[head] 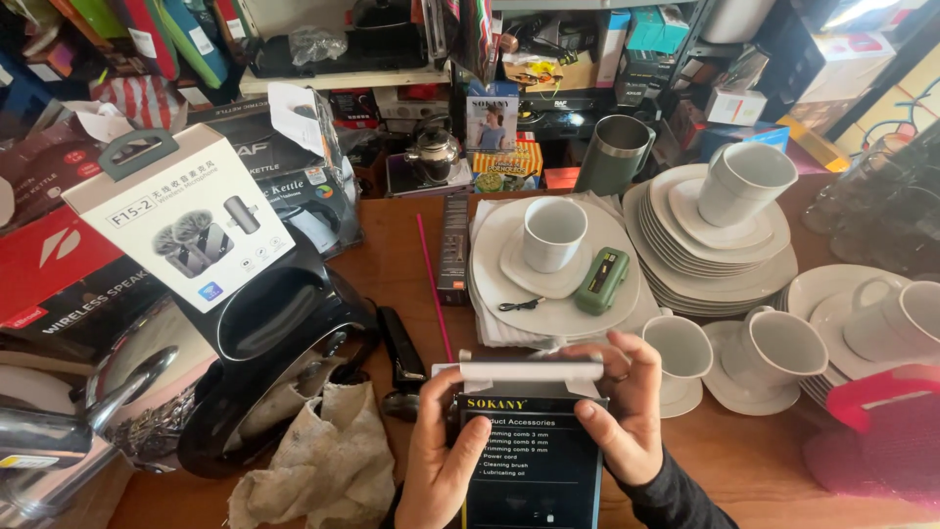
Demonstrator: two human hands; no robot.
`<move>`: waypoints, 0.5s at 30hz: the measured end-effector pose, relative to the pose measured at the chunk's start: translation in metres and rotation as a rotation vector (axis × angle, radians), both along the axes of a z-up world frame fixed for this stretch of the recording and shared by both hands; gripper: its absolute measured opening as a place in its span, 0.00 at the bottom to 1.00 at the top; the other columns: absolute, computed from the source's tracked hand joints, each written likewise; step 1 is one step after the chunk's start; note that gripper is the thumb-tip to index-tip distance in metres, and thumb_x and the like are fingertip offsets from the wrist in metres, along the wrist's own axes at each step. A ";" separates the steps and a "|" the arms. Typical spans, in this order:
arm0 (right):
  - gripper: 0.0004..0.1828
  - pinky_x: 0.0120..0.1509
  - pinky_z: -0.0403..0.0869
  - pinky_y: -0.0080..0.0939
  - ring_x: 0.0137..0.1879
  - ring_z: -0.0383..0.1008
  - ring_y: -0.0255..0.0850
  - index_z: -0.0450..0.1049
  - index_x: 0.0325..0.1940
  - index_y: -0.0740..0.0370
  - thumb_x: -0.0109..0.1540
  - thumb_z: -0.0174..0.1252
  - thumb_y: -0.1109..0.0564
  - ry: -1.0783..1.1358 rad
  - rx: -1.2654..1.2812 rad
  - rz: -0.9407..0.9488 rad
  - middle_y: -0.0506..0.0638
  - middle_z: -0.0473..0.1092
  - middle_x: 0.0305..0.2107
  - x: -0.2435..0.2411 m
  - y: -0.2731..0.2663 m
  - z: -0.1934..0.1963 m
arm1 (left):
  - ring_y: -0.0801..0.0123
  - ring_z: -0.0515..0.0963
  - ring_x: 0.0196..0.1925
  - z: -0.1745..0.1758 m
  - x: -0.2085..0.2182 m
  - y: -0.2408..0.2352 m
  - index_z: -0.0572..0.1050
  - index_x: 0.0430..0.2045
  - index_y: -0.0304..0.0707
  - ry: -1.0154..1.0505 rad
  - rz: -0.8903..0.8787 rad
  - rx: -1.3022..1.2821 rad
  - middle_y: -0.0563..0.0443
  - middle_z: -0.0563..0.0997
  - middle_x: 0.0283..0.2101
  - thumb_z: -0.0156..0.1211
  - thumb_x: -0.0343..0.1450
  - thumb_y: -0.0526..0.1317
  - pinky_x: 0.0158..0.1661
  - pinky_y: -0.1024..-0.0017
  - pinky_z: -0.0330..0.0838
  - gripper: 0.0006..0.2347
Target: Unboxing and inspecting a pair of professional hair clippers.
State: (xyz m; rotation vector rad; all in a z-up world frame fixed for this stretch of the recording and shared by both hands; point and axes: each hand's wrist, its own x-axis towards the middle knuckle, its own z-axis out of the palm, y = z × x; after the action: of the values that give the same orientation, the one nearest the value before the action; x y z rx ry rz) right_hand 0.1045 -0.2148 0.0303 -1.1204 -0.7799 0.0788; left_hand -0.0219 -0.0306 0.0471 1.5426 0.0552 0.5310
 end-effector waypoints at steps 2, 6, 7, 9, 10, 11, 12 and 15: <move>0.28 0.60 0.75 0.46 0.59 0.77 0.53 0.55 0.65 0.60 0.67 0.56 0.48 -0.030 -0.031 -0.027 0.63 0.73 0.51 -0.004 0.004 0.017 | 0.65 0.77 0.55 0.000 0.002 -0.005 0.59 0.62 0.38 -0.034 0.002 -0.068 0.46 0.76 0.55 0.55 0.75 0.42 0.57 0.69 0.69 0.21; 0.12 0.62 0.74 0.48 0.54 0.79 0.51 0.73 0.45 0.62 0.69 0.49 0.52 0.034 -0.072 -0.061 0.63 0.78 0.45 -0.001 0.005 0.022 | 0.61 0.76 0.62 -0.002 0.004 -0.010 0.47 0.70 0.39 -0.084 -0.048 -0.167 0.38 0.71 0.66 0.55 0.76 0.40 0.62 0.67 0.69 0.29; 0.12 0.62 0.74 0.48 0.54 0.79 0.51 0.73 0.45 0.62 0.69 0.49 0.52 0.034 -0.071 -0.062 0.63 0.78 0.45 0.000 0.004 0.022 | 0.61 0.76 0.62 0.001 0.005 -0.009 0.47 0.70 0.39 -0.084 -0.049 -0.166 0.38 0.71 0.66 0.55 0.76 0.40 0.62 0.67 0.69 0.29; 0.10 0.62 0.73 0.44 0.53 0.78 0.48 0.77 0.43 0.64 0.67 0.52 0.57 0.117 -0.096 -0.045 0.59 0.79 0.43 0.001 0.002 0.022 | 0.62 0.74 0.64 0.008 0.005 -0.007 0.49 0.71 0.38 -0.073 -0.068 -0.061 0.38 0.72 0.63 0.53 0.77 0.43 0.63 0.67 0.67 0.28; 0.10 0.62 0.73 0.44 0.53 0.78 0.48 0.77 0.43 0.64 0.67 0.52 0.57 0.117 -0.095 -0.045 0.59 0.79 0.43 0.003 0.001 0.021 | 0.62 0.74 0.64 0.007 0.004 -0.006 0.49 0.71 0.38 -0.073 -0.068 -0.060 0.38 0.72 0.63 0.53 0.77 0.43 0.63 0.67 0.67 0.28; 0.11 0.63 0.72 0.44 0.54 0.78 0.47 0.79 0.44 0.64 0.66 0.52 0.57 0.128 -0.131 -0.035 0.58 0.79 0.43 0.004 0.000 0.021 | 0.62 0.74 0.65 0.005 0.003 -0.006 0.51 0.71 0.39 -0.033 -0.044 -0.003 0.39 0.73 0.64 0.53 0.76 0.44 0.65 0.67 0.65 0.28; 0.12 0.64 0.71 0.44 0.54 0.77 0.47 0.80 0.44 0.64 0.66 0.52 0.57 0.138 -0.166 -0.026 0.58 0.79 0.43 0.005 -0.002 0.020 | 0.62 0.74 0.67 0.004 0.003 -0.005 0.52 0.72 0.39 0.007 -0.020 0.054 0.39 0.74 0.66 0.53 0.76 0.45 0.67 0.67 0.63 0.28; 0.13 0.63 0.70 0.46 0.53 0.77 0.48 0.80 0.41 0.65 0.67 0.51 0.57 0.096 -0.144 -0.004 0.59 0.78 0.41 0.005 -0.001 0.019 | 0.58 0.72 0.68 0.008 0.003 -0.004 0.53 0.71 0.37 -0.085 -0.037 0.156 0.37 0.72 0.67 0.49 0.78 0.44 0.68 0.62 0.63 0.25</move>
State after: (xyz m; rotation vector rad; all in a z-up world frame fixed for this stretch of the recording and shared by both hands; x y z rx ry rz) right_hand 0.1097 -0.2161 0.0497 -1.2453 -0.6941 0.1864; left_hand -0.0184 -0.0342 0.0549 1.6680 -0.0817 0.5822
